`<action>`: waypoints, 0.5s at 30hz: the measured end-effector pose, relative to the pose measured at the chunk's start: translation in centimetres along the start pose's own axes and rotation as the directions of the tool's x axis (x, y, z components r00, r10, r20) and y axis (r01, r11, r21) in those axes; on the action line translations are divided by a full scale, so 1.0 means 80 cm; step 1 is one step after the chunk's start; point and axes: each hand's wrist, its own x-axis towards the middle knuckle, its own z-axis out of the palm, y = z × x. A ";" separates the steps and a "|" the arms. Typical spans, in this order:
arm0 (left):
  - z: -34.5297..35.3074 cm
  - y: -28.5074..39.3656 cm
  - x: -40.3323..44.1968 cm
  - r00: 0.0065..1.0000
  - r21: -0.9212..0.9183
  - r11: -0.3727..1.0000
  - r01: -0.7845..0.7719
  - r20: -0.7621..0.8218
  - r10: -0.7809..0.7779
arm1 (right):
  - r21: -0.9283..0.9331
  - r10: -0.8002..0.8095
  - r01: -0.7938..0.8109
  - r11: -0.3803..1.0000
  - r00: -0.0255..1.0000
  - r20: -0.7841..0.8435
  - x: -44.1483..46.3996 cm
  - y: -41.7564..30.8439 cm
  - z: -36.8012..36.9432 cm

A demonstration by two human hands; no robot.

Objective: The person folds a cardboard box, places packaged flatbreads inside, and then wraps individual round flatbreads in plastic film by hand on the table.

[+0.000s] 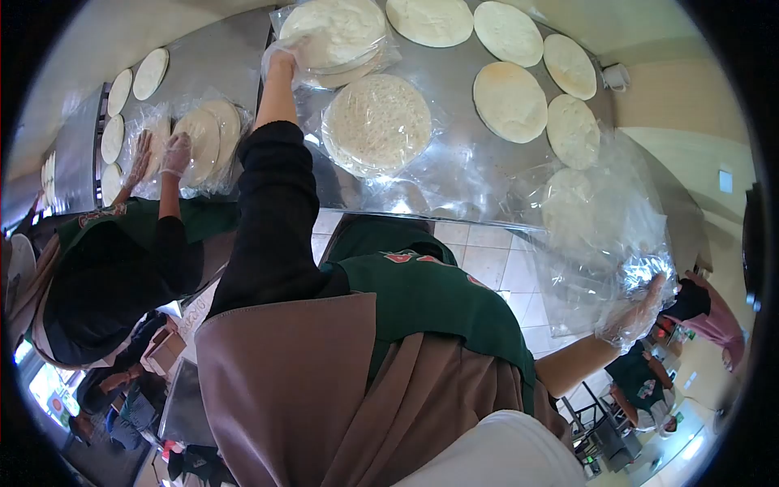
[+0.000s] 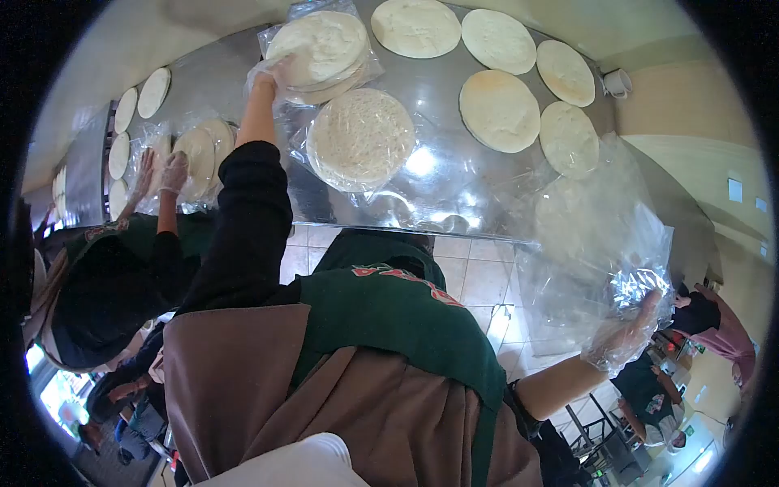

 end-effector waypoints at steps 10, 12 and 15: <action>-0.009 0.030 0.009 0.991 0.542 0.838 0.061 -0.131 0.012 | 0.025 0.127 -0.125 0.992 0.982 -0.137 -0.066 -0.058 0.043; -0.017 0.051 0.001 0.995 0.570 0.817 0.086 -0.083 -0.046 | 0.122 0.160 -0.153 0.981 0.986 -0.050 -0.067 -0.051 0.030; -0.020 0.045 0.004 0.994 0.502 0.864 -0.028 0.106 -0.029 | 0.089 0.080 -0.077 0.993 0.996 -0.029 -0.071 -0.048 0.031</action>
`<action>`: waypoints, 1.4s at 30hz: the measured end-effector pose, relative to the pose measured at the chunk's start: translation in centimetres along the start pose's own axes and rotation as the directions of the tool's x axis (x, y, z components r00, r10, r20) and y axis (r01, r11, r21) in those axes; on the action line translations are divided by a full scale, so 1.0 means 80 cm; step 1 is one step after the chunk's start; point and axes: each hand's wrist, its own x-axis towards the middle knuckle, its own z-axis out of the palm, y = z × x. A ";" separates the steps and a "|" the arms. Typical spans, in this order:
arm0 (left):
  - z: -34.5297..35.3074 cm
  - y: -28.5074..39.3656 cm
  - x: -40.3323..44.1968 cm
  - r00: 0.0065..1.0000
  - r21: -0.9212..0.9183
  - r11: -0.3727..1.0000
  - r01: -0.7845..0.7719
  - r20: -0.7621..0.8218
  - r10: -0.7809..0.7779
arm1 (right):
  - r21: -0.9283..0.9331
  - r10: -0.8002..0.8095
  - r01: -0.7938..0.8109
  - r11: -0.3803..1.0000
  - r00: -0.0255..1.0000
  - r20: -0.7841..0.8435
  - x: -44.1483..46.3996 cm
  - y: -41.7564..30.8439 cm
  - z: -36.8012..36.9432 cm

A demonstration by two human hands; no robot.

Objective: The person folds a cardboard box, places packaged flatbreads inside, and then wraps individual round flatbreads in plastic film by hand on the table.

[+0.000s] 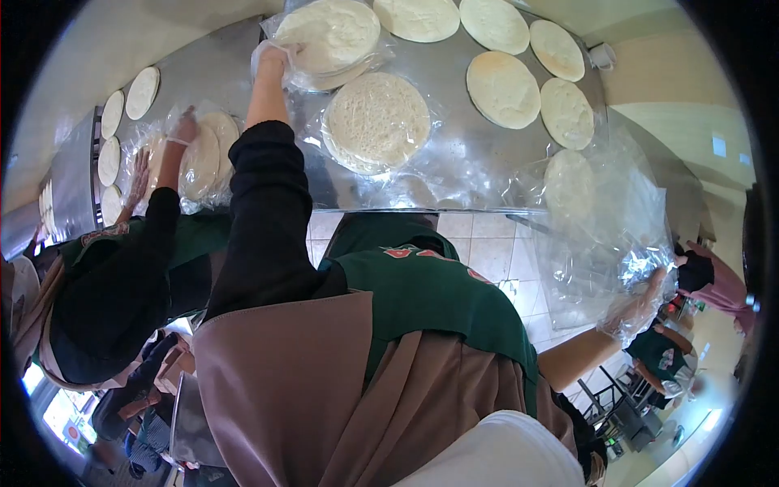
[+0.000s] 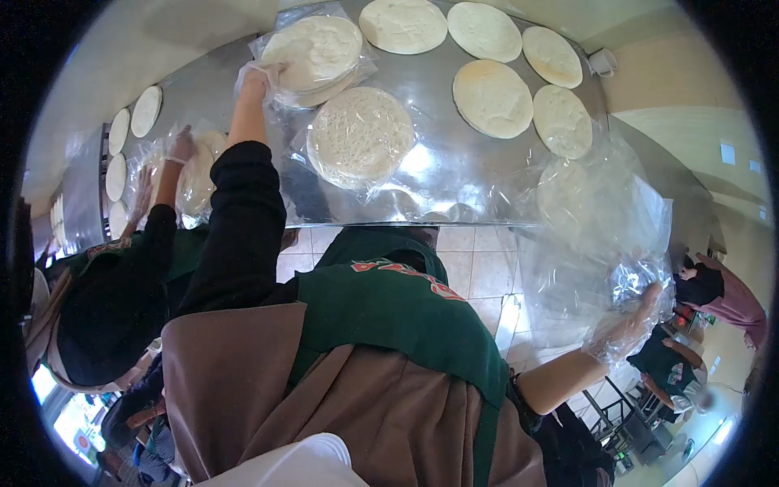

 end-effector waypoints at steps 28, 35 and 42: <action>-0.042 0.312 -0.432 -0.271 -0.295 -0.281 -0.913 -0.077 0.960 | 0.435 0.160 -0.411 0.801 0.847 0.507 -0.022 0.047 0.125; 0.007 0.323 -0.451 -0.406 -0.216 -0.406 -0.888 -0.047 0.913 | 0.698 0.101 -0.603 0.387 0.780 0.618 -0.015 0.058 0.077; -0.009 0.327 -0.468 -0.527 -0.273 -0.499 -0.823 0.039 0.849 | 0.505 0.191 -0.425 0.751 0.872 0.450 0.011 0.056 0.041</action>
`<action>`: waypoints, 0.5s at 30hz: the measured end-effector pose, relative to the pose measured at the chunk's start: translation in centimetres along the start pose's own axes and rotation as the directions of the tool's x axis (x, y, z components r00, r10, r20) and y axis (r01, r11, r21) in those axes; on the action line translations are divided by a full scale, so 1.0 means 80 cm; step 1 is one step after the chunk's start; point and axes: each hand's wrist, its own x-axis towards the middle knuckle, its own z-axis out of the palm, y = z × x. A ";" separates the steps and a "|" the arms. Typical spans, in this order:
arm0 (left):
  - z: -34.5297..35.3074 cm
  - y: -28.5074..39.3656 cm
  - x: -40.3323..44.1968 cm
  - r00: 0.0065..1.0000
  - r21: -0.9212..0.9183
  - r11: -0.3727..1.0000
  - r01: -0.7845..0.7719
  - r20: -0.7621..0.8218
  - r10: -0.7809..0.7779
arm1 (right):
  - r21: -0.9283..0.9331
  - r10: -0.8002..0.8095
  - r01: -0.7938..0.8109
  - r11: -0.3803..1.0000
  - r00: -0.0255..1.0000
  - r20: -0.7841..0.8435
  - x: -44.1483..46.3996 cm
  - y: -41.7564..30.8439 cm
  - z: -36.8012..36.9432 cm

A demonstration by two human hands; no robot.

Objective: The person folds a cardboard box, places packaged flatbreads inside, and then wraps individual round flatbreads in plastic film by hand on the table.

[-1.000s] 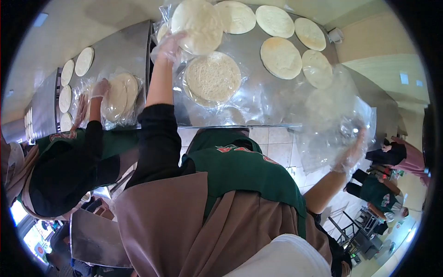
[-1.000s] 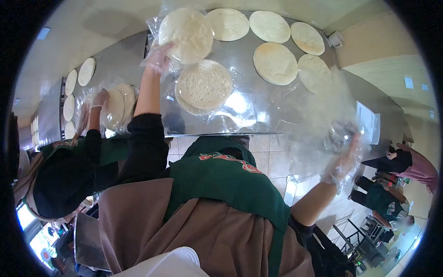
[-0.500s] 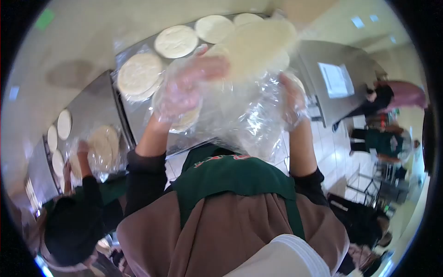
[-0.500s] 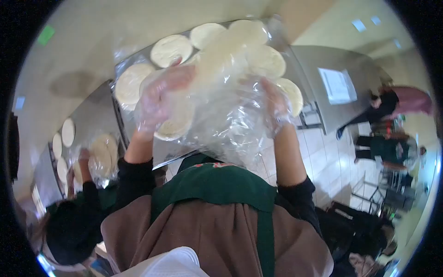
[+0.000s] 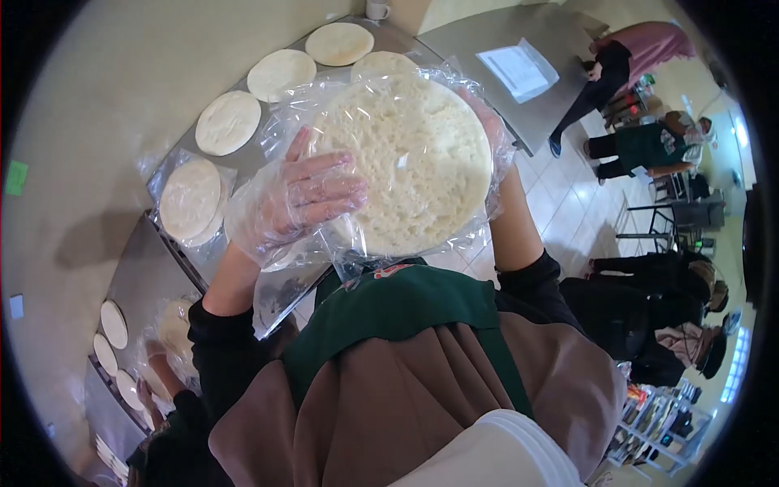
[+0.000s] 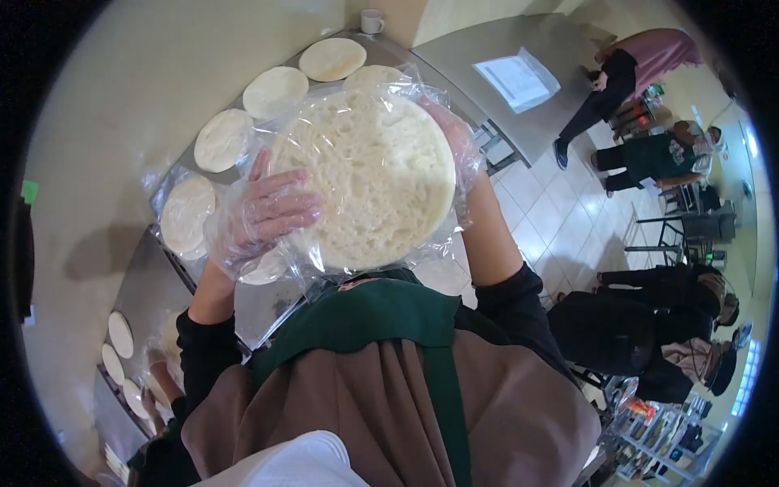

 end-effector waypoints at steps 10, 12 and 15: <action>0.018 -0.014 0.000 0.993 0.132 0.988 -0.086 0.096 0.073 | -0.228 0.010 -0.016 0.974 1.000 -0.027 -0.035 -0.004 -0.004; 0.028 -0.024 -0.012 0.988 0.121 0.984 0.128 -0.098 -0.116 | -0.224 -0.018 0.002 0.975 0.998 -0.065 -0.037 -0.004 0.001; 0.030 -0.035 -0.014 0.814 -0.408 0.828 0.384 -0.273 -0.512 | -0.346 -0.104 0.052 0.937 0.986 -0.133 -0.050 -0.010 0.013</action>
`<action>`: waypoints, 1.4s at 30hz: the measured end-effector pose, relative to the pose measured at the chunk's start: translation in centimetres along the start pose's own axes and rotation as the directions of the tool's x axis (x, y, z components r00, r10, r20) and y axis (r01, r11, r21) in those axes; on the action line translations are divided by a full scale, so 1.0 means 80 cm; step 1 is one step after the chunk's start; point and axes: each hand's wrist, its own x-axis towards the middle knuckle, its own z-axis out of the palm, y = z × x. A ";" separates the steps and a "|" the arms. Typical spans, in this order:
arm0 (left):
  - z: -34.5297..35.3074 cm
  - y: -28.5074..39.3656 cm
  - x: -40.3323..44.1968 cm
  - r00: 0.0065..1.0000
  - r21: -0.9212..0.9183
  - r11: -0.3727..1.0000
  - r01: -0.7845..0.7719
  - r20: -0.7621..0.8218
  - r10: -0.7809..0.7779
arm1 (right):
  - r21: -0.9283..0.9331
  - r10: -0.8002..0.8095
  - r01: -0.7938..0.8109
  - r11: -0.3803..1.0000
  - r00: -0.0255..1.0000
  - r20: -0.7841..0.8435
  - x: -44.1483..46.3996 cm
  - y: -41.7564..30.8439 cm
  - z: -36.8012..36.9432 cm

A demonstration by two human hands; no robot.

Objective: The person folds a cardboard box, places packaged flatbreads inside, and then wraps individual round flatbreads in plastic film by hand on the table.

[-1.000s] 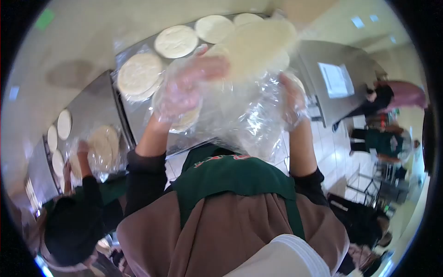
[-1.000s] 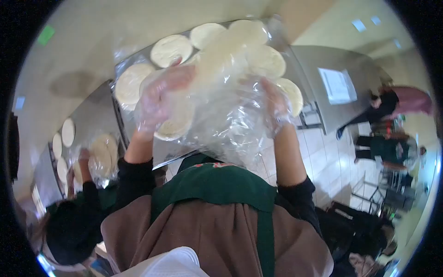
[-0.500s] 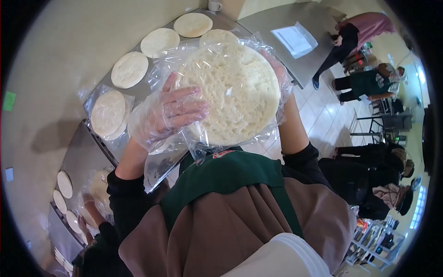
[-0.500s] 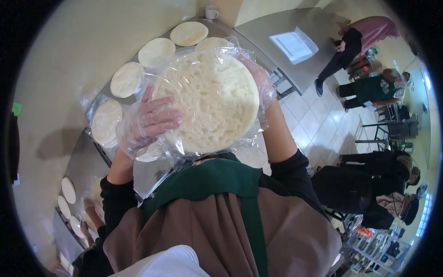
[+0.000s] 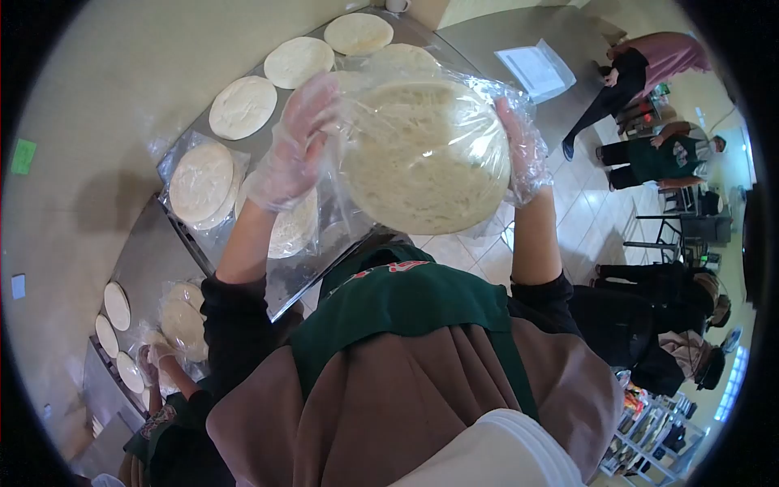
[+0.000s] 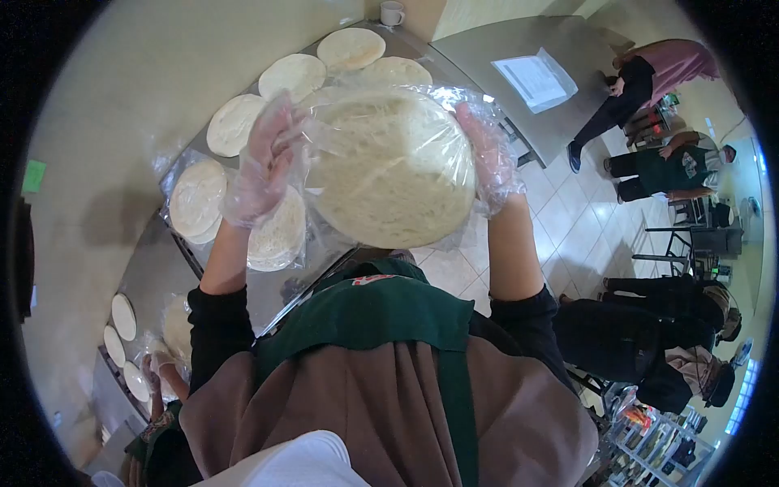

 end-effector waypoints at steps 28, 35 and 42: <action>0.028 -0.052 0.003 0.893 -0.945 0.290 -0.154 -0.259 -0.367 | 0.315 0.119 -0.125 0.941 0.992 0.036 -0.015 0.042 -0.007; 0.079 -0.084 -0.070 0.629 -0.724 0.661 0.196 -0.424 -0.651 | -0.056 -0.206 0.199 0.978 0.963 -0.173 -0.027 0.044 -0.002; 0.141 -0.072 -0.066 0.500 -0.566 0.602 0.563 -0.347 -0.793 | -0.854 -0.774 0.504 -0.127 0.488 0.403 -0.014 0.091 -0.058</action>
